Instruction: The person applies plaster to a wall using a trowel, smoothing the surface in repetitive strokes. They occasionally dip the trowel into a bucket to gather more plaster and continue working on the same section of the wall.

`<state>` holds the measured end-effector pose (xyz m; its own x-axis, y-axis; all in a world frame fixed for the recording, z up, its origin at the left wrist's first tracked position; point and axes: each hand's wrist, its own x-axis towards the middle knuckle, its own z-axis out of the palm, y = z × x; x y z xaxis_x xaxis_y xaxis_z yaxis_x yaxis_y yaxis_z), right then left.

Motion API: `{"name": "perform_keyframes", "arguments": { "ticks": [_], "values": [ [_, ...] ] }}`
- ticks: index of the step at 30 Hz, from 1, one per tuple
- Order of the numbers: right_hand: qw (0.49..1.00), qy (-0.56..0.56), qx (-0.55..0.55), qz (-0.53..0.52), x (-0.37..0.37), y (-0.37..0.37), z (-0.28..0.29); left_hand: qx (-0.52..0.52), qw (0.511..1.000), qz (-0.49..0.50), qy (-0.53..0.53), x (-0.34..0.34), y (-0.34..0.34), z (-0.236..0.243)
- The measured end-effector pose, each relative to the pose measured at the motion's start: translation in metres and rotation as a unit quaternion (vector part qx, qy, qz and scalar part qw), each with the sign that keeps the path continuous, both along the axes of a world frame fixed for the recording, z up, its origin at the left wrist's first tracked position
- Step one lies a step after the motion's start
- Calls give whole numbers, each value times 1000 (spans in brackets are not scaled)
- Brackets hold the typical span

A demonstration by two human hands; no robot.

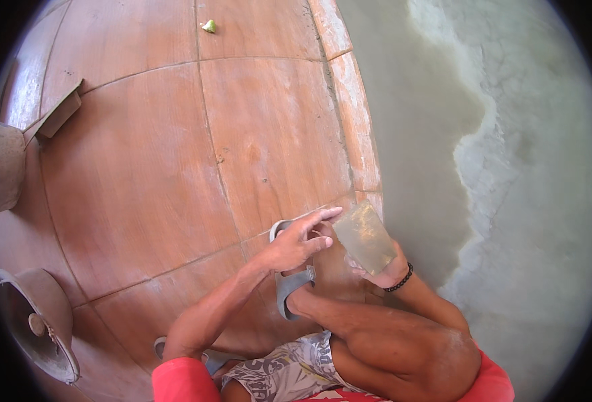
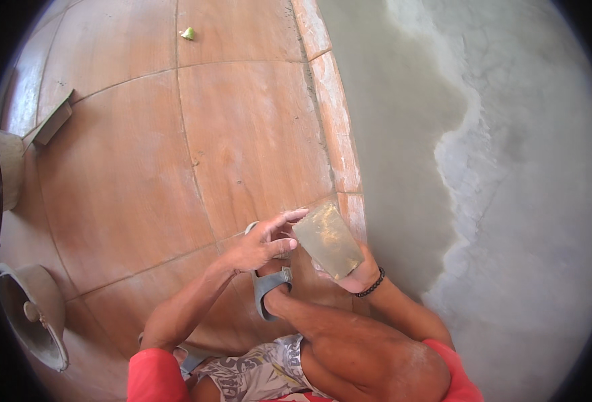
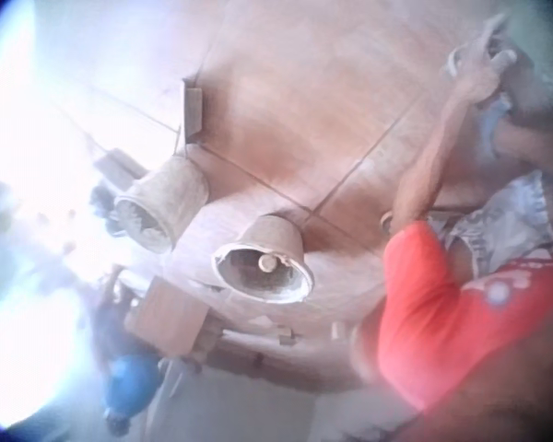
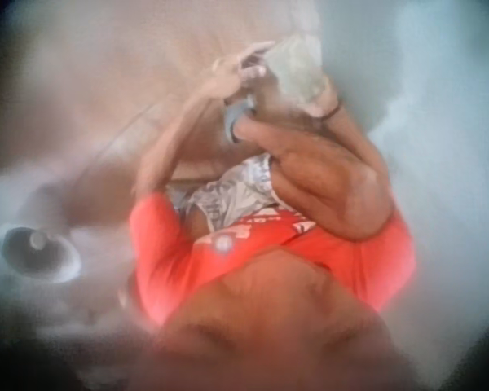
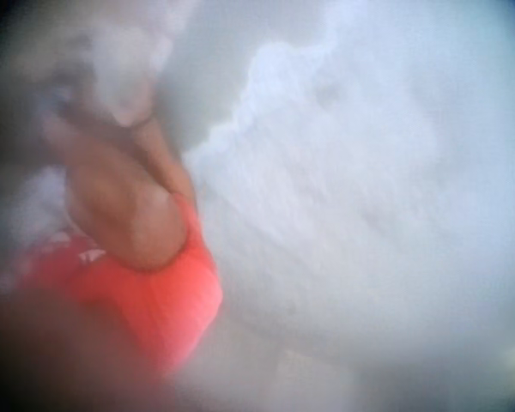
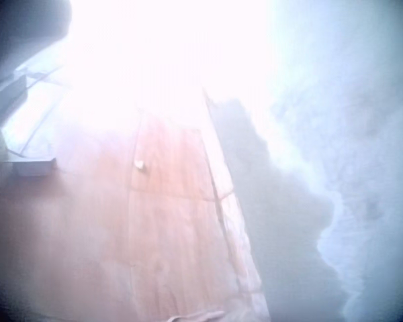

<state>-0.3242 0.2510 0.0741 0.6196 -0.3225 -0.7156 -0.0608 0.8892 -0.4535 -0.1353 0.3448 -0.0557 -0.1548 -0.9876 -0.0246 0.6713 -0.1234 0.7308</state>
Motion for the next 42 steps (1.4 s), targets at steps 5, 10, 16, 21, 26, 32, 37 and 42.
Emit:
{"name": "perform_keyframes", "arguments": {
  "ticks": [5, 10, 16, 21, 26, 32, 37, 42],
  "values": [
    [993, -27, 102, 57, 27, -1, -10, -49, 995, 39, 74, 14, 0, 17],
    [995, -48, 52, 77, 23, 16, -26, -103, 983, 89, 122, -3, -5, -2],
    [961, 157, -163, 161, 10, 36, -61, -9, 960, 281, 19, 51, 1, -20],
    [912, 171, -207, 310, 8, 42, -57, 113, 878, 455, -98, 137, 27, -14],
    [868, 195, -237, 391, 37, 44, -48, 212, 736, 597, -238, 200, 73, -50],
    [815, 205, -324, 435, 48, 37, -51, 278, 600, 605, -443, 222, 113, -55],
    [823, 196, -315, 430, 45, 36, -55, 328, 516, 570, -549, 230, 137, -66],
    [756, 184, -381, 499, 50, 32, -48, 340, 532, 657, -412, 297, 153, -54]
  ]
}}
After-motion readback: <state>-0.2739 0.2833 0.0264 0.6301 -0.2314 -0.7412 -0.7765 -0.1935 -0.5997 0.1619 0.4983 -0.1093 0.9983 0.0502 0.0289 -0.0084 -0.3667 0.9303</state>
